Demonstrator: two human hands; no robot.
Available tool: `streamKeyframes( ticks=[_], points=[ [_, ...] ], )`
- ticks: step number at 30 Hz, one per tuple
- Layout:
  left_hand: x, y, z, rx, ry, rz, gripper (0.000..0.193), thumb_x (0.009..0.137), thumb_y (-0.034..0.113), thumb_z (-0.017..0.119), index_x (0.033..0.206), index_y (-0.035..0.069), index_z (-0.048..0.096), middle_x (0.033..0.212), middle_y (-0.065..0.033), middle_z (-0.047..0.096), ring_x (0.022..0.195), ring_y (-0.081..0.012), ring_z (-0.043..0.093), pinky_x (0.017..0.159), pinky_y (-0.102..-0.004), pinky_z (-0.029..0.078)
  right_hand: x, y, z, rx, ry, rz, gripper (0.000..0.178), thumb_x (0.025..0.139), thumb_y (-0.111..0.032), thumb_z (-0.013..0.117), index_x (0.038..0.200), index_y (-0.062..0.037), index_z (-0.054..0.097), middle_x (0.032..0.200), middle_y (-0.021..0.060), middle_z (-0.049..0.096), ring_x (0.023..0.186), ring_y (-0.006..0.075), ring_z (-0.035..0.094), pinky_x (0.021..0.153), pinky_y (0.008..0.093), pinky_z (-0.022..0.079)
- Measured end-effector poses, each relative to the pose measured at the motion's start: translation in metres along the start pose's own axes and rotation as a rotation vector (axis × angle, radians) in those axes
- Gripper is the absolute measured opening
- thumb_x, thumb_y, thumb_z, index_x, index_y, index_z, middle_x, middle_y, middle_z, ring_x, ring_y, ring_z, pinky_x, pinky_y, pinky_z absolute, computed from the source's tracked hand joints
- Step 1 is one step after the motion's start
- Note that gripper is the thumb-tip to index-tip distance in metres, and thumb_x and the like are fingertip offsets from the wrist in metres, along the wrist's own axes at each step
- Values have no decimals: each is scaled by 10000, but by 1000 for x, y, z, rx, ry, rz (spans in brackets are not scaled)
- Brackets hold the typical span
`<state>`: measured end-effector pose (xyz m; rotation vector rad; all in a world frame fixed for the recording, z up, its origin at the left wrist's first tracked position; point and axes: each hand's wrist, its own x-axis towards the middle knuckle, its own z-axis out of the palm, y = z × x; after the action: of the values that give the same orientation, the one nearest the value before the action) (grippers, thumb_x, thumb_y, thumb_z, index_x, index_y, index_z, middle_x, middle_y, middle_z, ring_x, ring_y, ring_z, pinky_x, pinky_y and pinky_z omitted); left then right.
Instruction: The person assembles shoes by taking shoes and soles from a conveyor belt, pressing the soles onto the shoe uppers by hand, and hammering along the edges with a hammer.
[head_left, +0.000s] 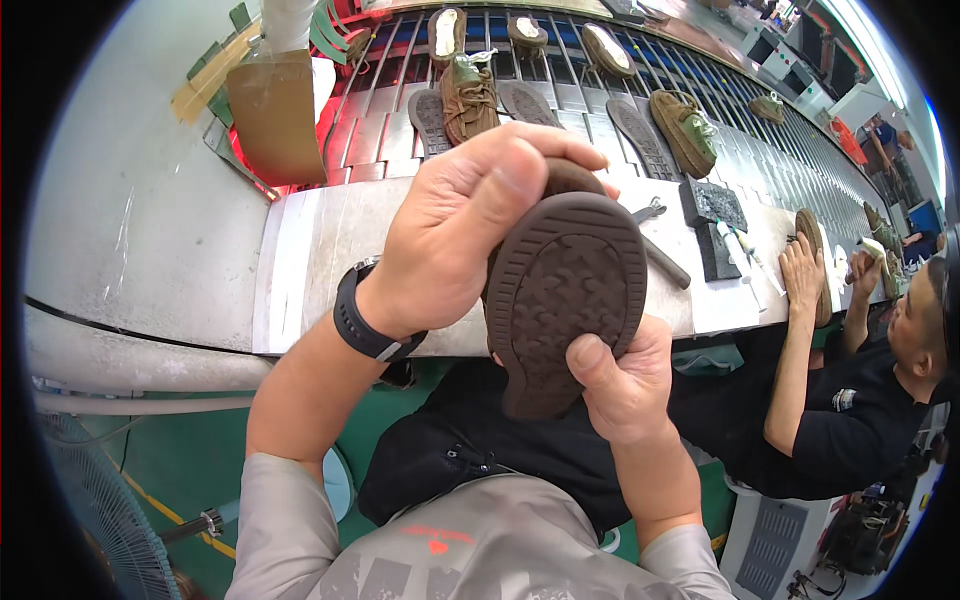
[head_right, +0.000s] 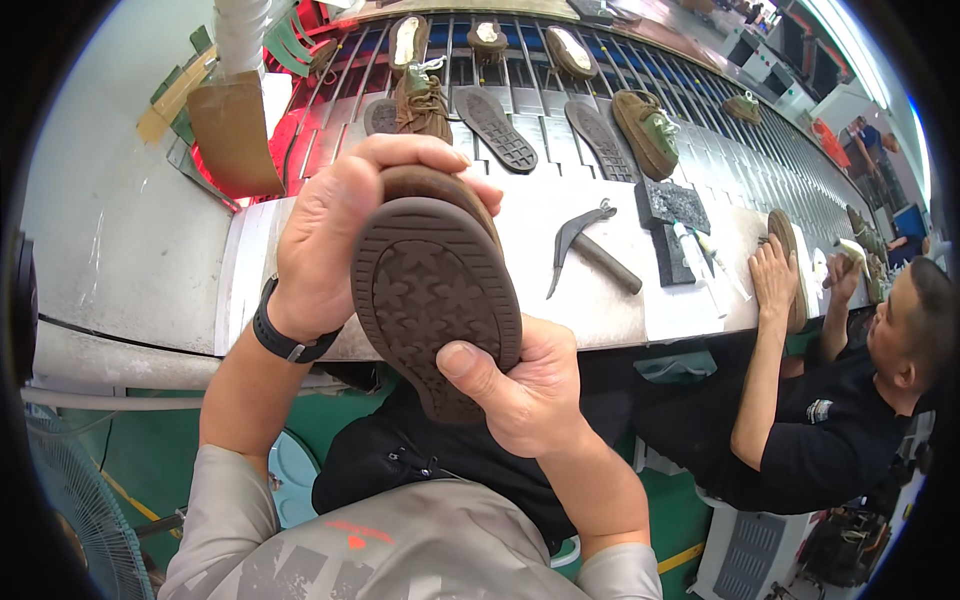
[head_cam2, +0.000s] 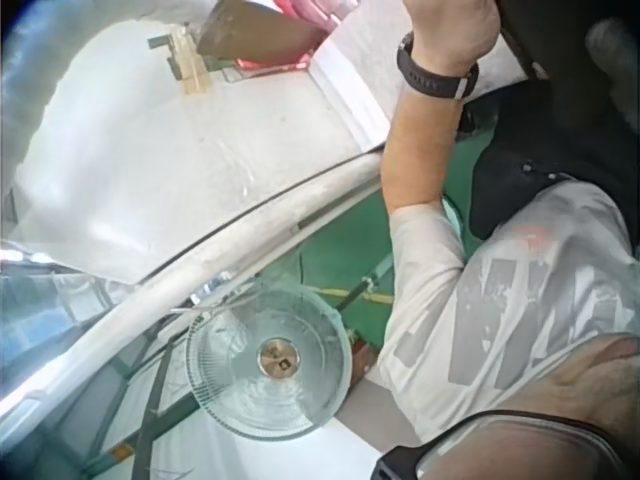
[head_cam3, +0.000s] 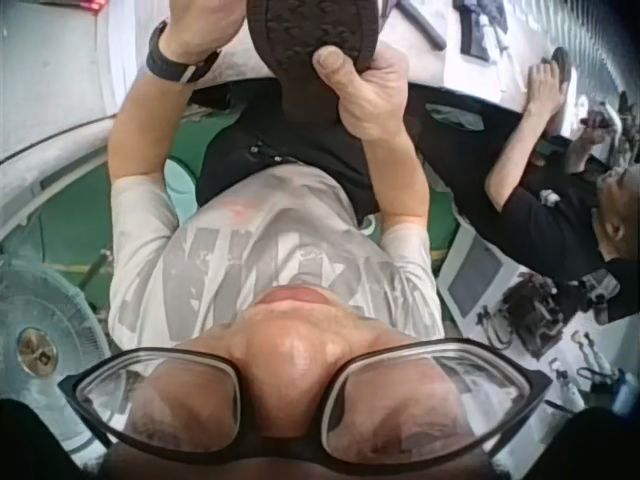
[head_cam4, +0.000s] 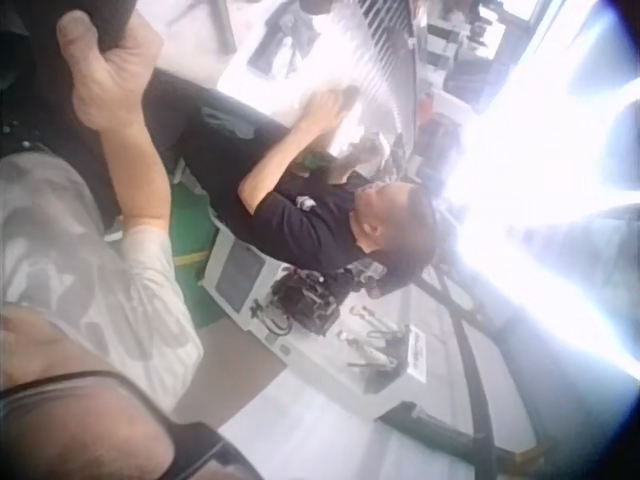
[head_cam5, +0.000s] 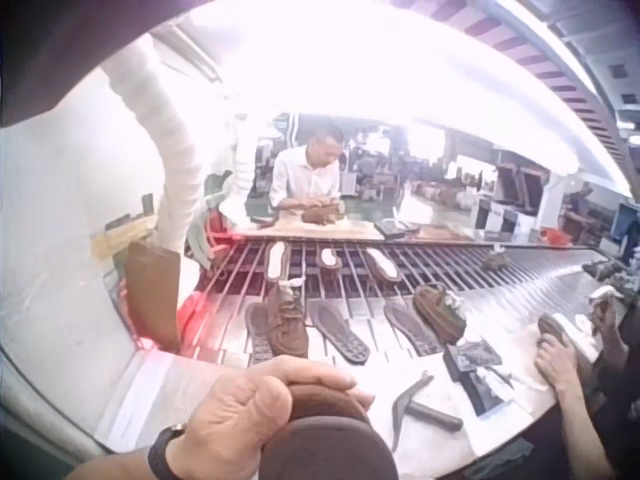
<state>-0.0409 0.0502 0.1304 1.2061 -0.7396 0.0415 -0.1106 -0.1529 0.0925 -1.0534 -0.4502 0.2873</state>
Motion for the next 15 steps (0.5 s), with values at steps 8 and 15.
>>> streamKeyframes(
  ticks=[8, 15],
  points=[
    [-11, 17, 16, 68, 41, -95, 890, 845, 614, 844, 1375, -38, 551, 1291, -251, 699, 1149, -287, 726, 1010, -424, 587, -7, 2, 6, -96, 86, -71, 306, 1027, -181, 766, 1208, 64, 746, 1128, 114, 784, 1014, 144, 699, 897, 325, 581],
    [-13, 12, 11, 104, -36, -19, 798, 813, 414, 878, 1373, -45, 545, 1299, -244, 686, 1128, -282, 727, 1002, -413, 586, -12, 2, 10, -68, 96, -52, 302, 1027, -165, 760, 1223, 64, 743, 1149, 121, 783, 1044, 157, 709, 930, 336, 583]
  ],
)
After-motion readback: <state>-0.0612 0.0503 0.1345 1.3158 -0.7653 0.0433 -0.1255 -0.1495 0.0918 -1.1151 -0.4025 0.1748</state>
